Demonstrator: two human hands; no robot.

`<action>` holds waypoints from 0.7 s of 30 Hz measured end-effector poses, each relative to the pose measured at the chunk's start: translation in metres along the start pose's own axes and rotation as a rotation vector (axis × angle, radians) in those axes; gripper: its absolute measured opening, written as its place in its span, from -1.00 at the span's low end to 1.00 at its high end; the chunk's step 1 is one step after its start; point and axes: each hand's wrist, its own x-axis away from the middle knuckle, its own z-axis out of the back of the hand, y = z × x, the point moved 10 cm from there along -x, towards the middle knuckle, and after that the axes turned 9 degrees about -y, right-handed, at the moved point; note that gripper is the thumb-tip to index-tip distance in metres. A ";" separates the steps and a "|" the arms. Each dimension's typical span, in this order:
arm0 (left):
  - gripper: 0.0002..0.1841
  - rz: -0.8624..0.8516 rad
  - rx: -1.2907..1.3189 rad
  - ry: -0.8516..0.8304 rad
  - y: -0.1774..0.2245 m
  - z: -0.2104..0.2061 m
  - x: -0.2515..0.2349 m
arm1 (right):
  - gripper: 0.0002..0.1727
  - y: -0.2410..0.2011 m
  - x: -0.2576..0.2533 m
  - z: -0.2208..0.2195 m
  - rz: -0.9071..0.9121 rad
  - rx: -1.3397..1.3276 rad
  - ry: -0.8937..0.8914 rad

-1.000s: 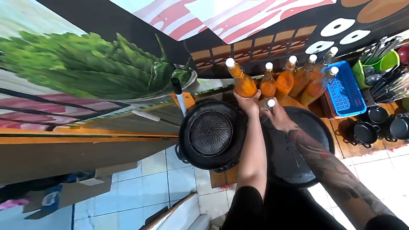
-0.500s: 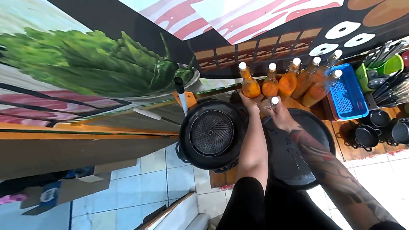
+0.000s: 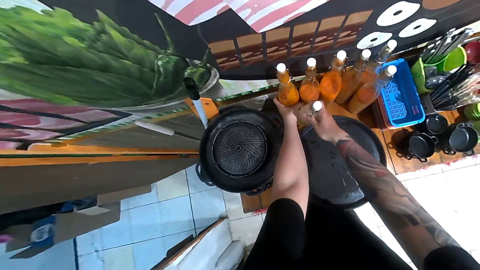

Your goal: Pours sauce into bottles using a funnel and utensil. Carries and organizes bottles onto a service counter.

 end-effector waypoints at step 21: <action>-0.47 0.146 0.679 -0.009 -0.025 -0.030 0.117 | -0.31 -0.010 -0.031 -0.013 -0.080 -0.009 -0.063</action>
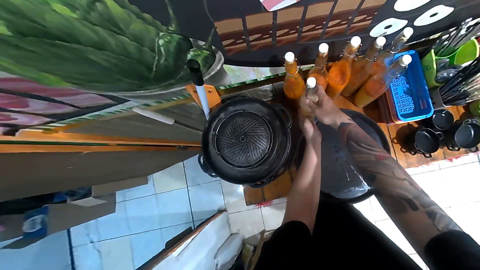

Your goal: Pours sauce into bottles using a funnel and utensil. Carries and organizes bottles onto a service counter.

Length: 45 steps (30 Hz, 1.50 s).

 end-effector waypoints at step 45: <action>-0.11 0.189 -0.428 0.116 0.174 0.426 0.442 | -0.05 -0.030 0.356 -0.290 0.164 -1.392 -0.594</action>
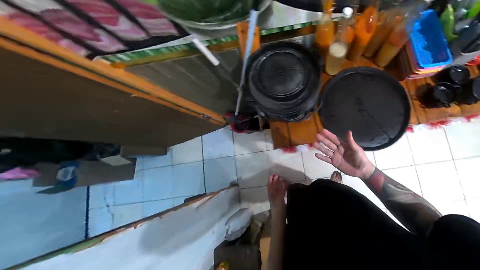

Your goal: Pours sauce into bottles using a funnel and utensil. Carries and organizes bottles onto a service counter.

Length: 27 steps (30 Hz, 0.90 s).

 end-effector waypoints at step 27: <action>-0.48 0.029 0.230 0.678 0.184 0.637 -0.121 | -0.24 0.489 -0.699 -0.278 -0.424 1.461 -0.767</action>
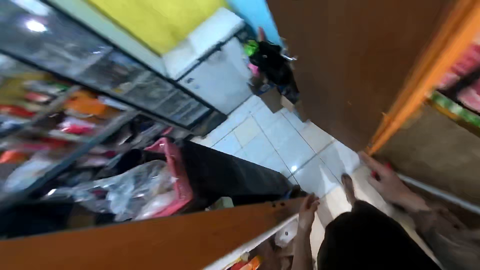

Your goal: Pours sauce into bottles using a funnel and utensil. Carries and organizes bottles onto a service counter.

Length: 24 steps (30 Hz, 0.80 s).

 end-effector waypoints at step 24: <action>-0.54 0.161 0.335 0.615 0.159 0.364 -0.348 | -0.08 -0.031 -0.690 -0.116 0.025 0.659 -0.676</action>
